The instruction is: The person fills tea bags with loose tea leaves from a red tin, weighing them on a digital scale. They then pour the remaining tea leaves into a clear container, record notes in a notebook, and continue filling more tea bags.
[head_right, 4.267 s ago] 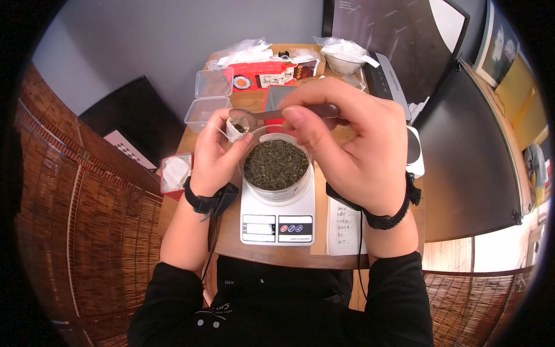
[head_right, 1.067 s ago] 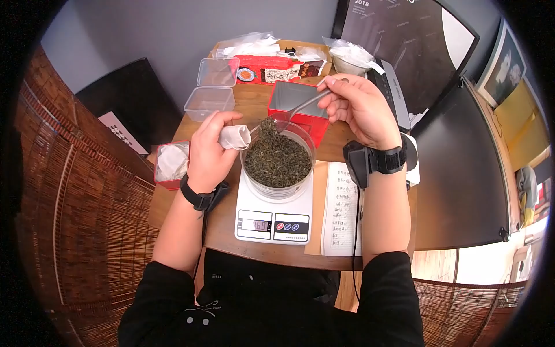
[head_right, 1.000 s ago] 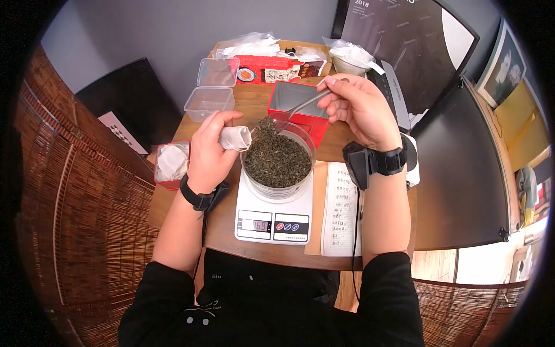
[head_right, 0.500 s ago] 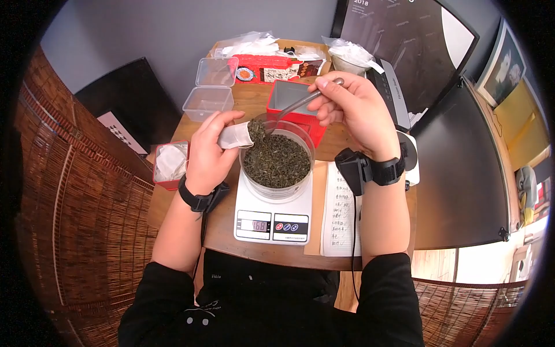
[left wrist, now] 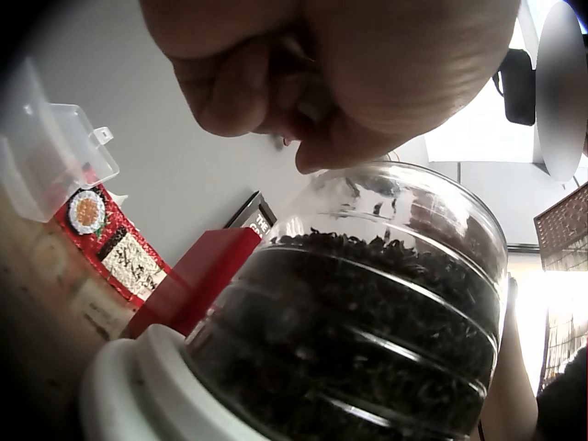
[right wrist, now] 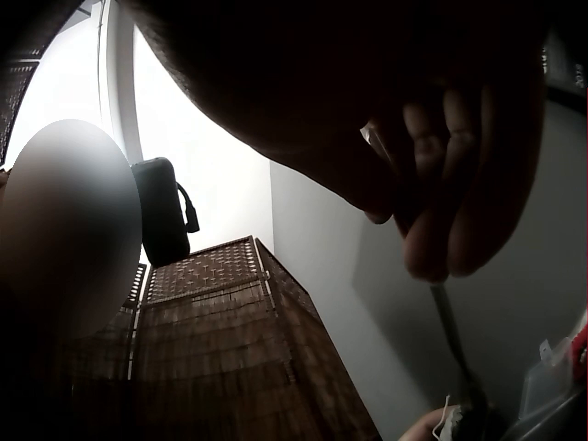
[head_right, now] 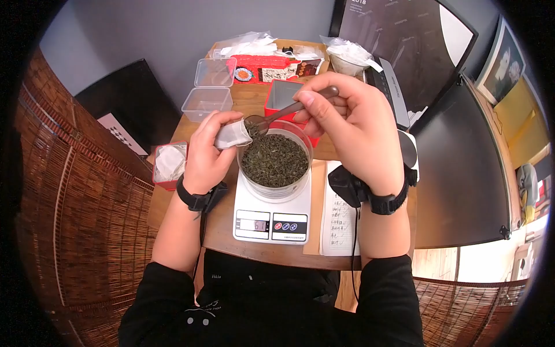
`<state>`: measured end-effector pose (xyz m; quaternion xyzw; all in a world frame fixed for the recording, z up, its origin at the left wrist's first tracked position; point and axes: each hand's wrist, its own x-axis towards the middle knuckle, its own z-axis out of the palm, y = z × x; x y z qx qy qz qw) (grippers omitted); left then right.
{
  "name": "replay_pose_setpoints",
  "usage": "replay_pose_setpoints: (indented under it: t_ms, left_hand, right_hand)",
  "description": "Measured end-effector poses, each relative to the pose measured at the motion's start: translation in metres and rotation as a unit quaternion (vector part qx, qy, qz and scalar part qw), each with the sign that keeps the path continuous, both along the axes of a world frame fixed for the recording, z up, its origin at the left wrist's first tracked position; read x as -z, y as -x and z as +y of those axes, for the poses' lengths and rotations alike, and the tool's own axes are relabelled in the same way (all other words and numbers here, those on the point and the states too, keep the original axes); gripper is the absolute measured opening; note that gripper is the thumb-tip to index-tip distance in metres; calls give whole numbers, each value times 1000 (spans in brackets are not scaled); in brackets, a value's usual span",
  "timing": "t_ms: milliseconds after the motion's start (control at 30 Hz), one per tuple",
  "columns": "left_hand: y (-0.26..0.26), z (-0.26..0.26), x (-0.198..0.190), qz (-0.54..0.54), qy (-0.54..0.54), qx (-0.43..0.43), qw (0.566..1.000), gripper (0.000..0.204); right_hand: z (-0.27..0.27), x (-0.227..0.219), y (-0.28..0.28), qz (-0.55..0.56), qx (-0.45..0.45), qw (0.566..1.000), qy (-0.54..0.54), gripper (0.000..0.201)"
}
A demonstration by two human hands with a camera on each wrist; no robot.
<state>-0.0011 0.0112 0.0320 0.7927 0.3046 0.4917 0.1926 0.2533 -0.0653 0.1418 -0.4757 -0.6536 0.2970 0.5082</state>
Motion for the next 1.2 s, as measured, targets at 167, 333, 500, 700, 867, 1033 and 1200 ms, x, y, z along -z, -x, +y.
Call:
replay_pose_setpoints:
  t_ms: [167, 333, 500, 700, 867, 1033, 1200]
  left_hand:
    - [3, -1, 4, 9, -24, 15, 1000, 51]
    - [2, 5, 11, -22, -8, 50, 998, 46]
    - [2, 5, 12, -21, -7, 70, 997, 41]
    - [1, 1, 8, -20, 32, 61, 997, 35]
    - [2, 7, 14, -16, -17, 49, 999, 38]
    - [1, 9, 23, -44, 42, 32, 998, 37]
    - [2, 11, 28, -79, 81, 42, 993, 35]
  right_hand:
    - [-13, -6, 7, -5, -8, 1000, -26, 14]
    - [-19, -9, 9, -36, 6, 998, -57, 13]
    - [-25, -12, 10, -56, 10, 996, -73, 13]
    - [-29, -13, 13, -32, 10, 994, -101, 14]
    - [-33, -15, 15, -28, 9, 995, -96, 16]
    - [-35, -14, 16, 4, 13, 995, -99, 19]
    - [-36, -13, 15, 33, 23, 987, -154, 24]
